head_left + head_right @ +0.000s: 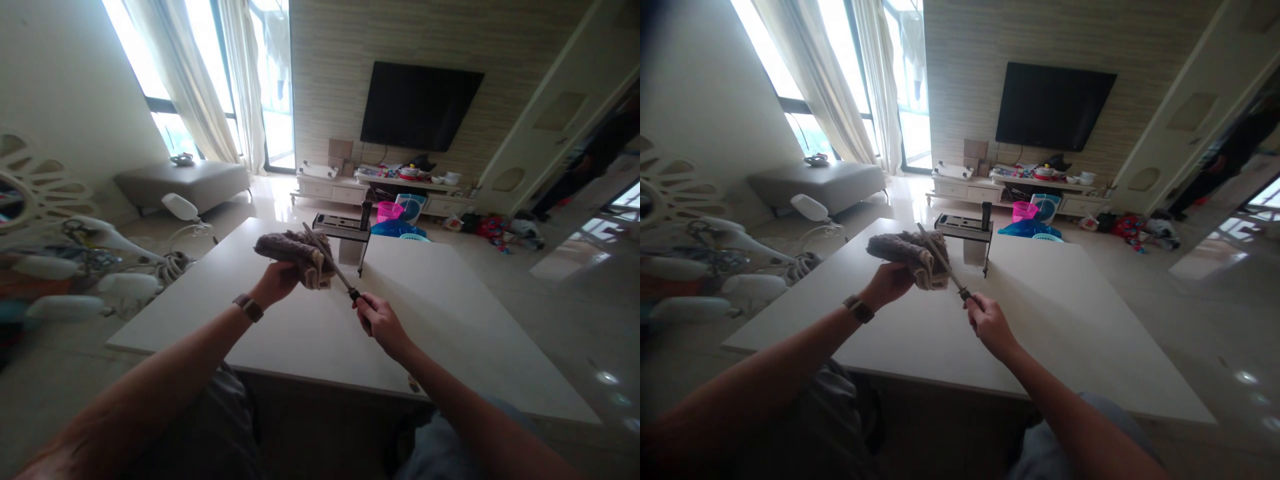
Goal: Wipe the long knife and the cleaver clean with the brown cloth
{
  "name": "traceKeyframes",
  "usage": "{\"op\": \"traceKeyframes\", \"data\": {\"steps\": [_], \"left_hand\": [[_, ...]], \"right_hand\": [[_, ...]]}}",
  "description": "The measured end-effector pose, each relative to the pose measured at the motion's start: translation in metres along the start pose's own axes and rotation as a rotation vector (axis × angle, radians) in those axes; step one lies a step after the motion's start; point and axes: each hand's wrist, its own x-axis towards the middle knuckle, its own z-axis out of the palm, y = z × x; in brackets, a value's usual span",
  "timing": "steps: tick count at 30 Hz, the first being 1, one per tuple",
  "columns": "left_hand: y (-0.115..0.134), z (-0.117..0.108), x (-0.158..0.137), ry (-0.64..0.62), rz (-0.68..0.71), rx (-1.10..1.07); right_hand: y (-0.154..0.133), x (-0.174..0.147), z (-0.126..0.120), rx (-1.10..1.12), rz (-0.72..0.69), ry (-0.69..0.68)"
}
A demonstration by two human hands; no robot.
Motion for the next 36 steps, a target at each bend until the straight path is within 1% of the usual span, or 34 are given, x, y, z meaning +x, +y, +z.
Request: {"op": "traceKeyframes", "data": {"steps": [3, 4, 6, 9, 13, 16, 20, 24, 27, 29, 31, 34, 36], "left_hand": [[-0.035, 0.019, -0.011, -0.153, -0.099, 0.044], [-0.045, 0.025, -0.014, -0.181, -0.108, 0.060], [-0.061, 0.036, -0.020, -0.192, -0.091, 0.073], [-0.067, 0.044, -0.024, -0.140, -0.037, 0.086], [-0.053, 0.042, -0.016, -0.059, 0.020, 0.063], [-0.035, 0.036, -0.006, 0.006, 0.057, 0.042], [-0.009, 0.024, 0.008, 0.072, 0.088, 0.023], [0.014, 0.009, 0.020, 0.180, 0.189, -0.040], [0.027, 0.000, 0.024, 0.227, 0.259, -0.109], [0.033, -0.004, 0.023, 0.227, 0.295, -0.146], [0.036, -0.007, 0.020, 0.208, 0.294, -0.163], [0.030, -0.005, 0.013, 0.140, 0.208, -0.141], [0.017, 0.002, 0.006, 0.066, 0.124, -0.101]], "right_hand": [[0.005, 0.001, 0.010, 0.166, 0.084, -0.037], [0.007, 0.001, 0.014, 0.208, 0.113, -0.036], [0.013, 0.002, 0.019, 0.276, 0.169, -0.030], [0.017, 0.002, 0.020, 0.306, 0.212, -0.028], [0.013, 0.002, 0.016, 0.261, 0.174, -0.073], [0.006, 0.002, 0.013, 0.226, 0.137, -0.127], [0.000, 0.002, 0.010, 0.111, 0.095, -0.162], [-0.001, 0.002, 0.004, 0.005, 0.047, -0.166], [0.001, 0.000, 0.000, -0.092, -0.001, -0.109], [0.002, -0.003, -0.003, -0.154, -0.040, -0.052], [0.003, -0.005, -0.005, -0.196, -0.079, 0.005], [0.002, -0.005, -0.008, -0.210, -0.116, 0.070], [0.002, -0.004, -0.008, -0.200, -0.124, 0.086]]}}
